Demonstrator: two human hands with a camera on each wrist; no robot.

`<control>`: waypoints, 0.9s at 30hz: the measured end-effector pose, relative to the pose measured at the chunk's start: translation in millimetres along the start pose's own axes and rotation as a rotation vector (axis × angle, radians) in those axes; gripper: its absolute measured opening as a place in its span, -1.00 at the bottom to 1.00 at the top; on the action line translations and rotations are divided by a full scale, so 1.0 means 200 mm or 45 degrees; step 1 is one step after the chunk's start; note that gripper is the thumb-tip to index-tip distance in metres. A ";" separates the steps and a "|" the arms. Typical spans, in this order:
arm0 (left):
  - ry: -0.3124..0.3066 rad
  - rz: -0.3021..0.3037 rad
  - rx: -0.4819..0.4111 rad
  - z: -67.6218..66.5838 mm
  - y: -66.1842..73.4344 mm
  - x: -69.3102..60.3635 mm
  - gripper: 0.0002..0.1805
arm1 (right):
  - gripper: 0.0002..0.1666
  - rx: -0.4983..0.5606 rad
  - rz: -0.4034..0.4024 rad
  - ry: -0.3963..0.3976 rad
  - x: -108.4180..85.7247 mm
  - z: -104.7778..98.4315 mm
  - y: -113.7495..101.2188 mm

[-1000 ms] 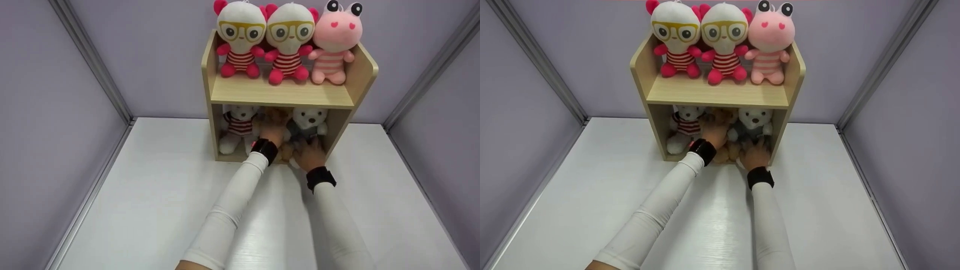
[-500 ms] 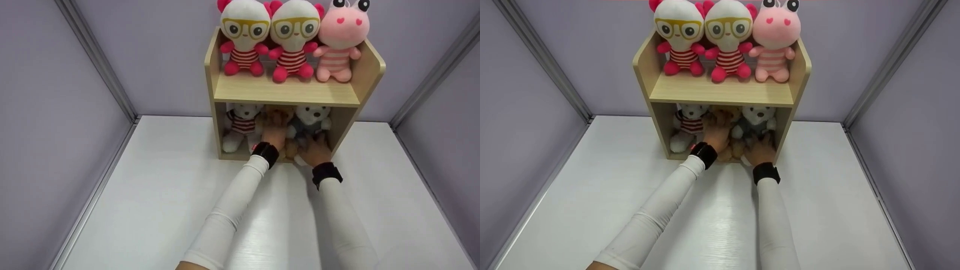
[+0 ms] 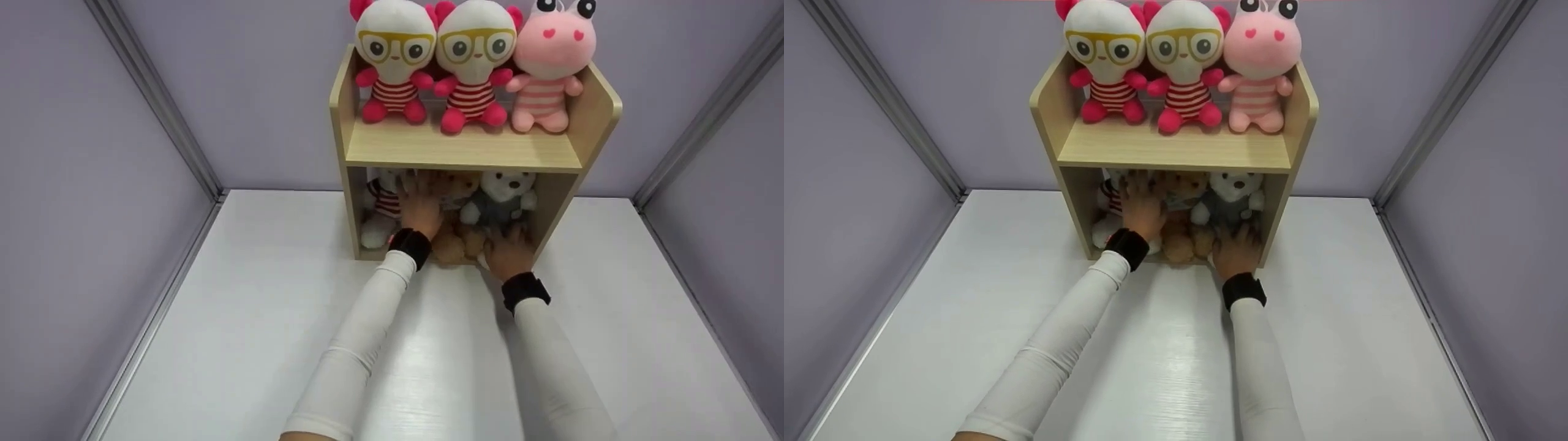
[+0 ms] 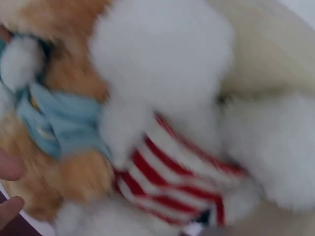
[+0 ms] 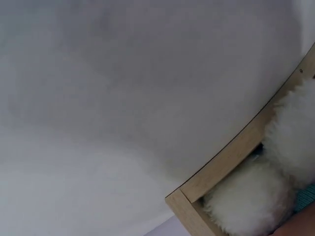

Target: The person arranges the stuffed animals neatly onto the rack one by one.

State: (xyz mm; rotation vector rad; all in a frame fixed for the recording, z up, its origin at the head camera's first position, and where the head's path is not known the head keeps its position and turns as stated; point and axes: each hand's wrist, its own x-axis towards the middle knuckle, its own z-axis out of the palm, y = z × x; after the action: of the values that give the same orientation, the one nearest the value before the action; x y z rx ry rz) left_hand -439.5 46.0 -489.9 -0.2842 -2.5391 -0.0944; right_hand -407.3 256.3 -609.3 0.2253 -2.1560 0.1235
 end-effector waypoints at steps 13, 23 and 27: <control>0.019 -0.195 -0.298 0.05 -0.16 0.03 -0.41 | -0.58 0.013 -0.043 0.096 -0.03 0.05 -0.03; -0.052 -0.227 -0.333 0.04 -0.15 -0.07 -0.27 | -0.60 -0.035 0.124 -0.133 0.00 -0.04 -0.17; 0.002 -0.192 -0.429 0.03 -0.13 -0.17 -0.28 | -0.58 0.037 0.199 -0.288 0.02 -0.11 -0.21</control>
State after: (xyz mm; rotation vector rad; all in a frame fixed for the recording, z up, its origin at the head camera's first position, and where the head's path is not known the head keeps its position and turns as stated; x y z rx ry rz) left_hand -421.2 14.3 -515.0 -0.2206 -2.5326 -0.5838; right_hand -383.0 218.3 -594.2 0.0898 -2.3980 0.2289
